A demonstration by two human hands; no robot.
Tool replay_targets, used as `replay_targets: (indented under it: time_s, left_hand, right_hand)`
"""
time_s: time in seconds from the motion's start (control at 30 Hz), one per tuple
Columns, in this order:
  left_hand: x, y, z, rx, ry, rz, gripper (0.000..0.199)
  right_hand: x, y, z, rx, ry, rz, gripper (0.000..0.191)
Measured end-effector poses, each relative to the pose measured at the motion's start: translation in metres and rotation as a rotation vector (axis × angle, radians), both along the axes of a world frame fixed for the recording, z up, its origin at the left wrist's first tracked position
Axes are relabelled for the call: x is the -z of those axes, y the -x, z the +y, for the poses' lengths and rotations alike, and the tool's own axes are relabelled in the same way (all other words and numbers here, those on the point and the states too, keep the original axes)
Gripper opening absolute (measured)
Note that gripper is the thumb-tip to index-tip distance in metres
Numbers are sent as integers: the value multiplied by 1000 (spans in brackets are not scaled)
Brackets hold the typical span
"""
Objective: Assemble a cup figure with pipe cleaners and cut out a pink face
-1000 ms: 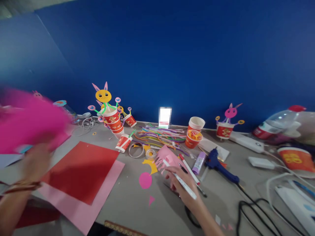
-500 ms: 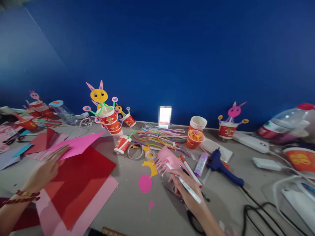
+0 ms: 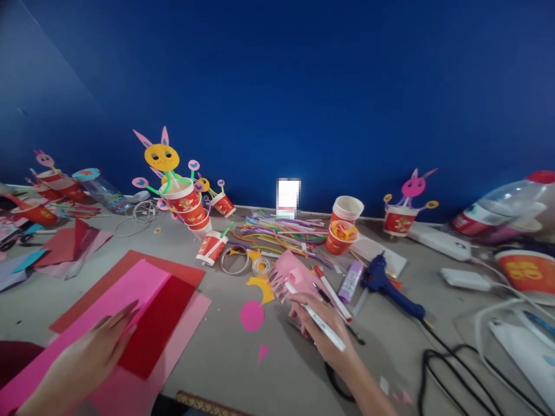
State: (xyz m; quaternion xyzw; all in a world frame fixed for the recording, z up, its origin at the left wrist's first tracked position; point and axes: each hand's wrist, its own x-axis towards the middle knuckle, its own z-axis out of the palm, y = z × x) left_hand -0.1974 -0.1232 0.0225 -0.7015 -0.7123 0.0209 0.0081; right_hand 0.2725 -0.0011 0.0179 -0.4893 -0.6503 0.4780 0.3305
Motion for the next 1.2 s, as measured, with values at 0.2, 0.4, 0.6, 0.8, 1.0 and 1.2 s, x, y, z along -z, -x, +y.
replay_targets:
  time_s: [0.2,0.4,0.6,0.8,1.0,1.2]
  left_hand:
    - [-20,-25,43,-72,23,-190,57]
    - [-12,-35,48,94,-41,-104,65]
    - [33,-44,52,255,-236,30,76]
    - [26,-58,65,213,-283,6,66]
    - [-6,-99,79,467,-299,-167,58]
    - [-25,-165,100,742,-142,-334,50]
  right_hand:
    - [0,-4,-5,-31,-9,0,40]
    - [7,-8,-4,1,-5,8,36]
    - [8,-4,-3,-111,-79,2,33]
    - [7,-2,-5,-103,-92,1,31]
    - [6,0,-3,-134,-151,-32,29]
    - [4,-1,-4,-192,-286,-110,26]
